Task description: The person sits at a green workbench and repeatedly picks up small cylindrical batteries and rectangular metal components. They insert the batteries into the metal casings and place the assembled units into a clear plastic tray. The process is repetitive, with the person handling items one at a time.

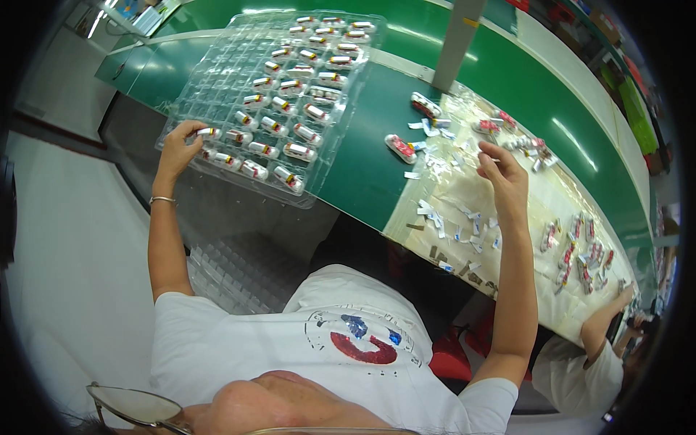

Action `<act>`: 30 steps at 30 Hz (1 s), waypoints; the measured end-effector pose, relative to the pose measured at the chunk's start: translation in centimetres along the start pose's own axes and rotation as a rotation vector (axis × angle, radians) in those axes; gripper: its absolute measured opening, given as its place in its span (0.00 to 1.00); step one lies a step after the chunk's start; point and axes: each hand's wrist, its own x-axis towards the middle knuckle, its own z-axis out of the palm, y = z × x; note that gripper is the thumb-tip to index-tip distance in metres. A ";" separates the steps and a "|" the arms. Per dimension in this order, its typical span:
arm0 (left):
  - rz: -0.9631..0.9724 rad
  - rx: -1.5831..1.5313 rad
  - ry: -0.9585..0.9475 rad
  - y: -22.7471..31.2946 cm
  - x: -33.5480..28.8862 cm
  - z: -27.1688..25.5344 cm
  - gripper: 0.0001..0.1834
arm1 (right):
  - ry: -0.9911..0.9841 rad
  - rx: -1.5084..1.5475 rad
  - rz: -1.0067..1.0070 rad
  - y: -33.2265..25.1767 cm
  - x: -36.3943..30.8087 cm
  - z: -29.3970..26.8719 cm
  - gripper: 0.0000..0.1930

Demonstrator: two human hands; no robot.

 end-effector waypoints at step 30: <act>0.233 -1.054 -0.280 30.0 0.0 13.1 0.17 | 0.083 -0.416 -0.363 -1.5 0.6 -0.1 0.08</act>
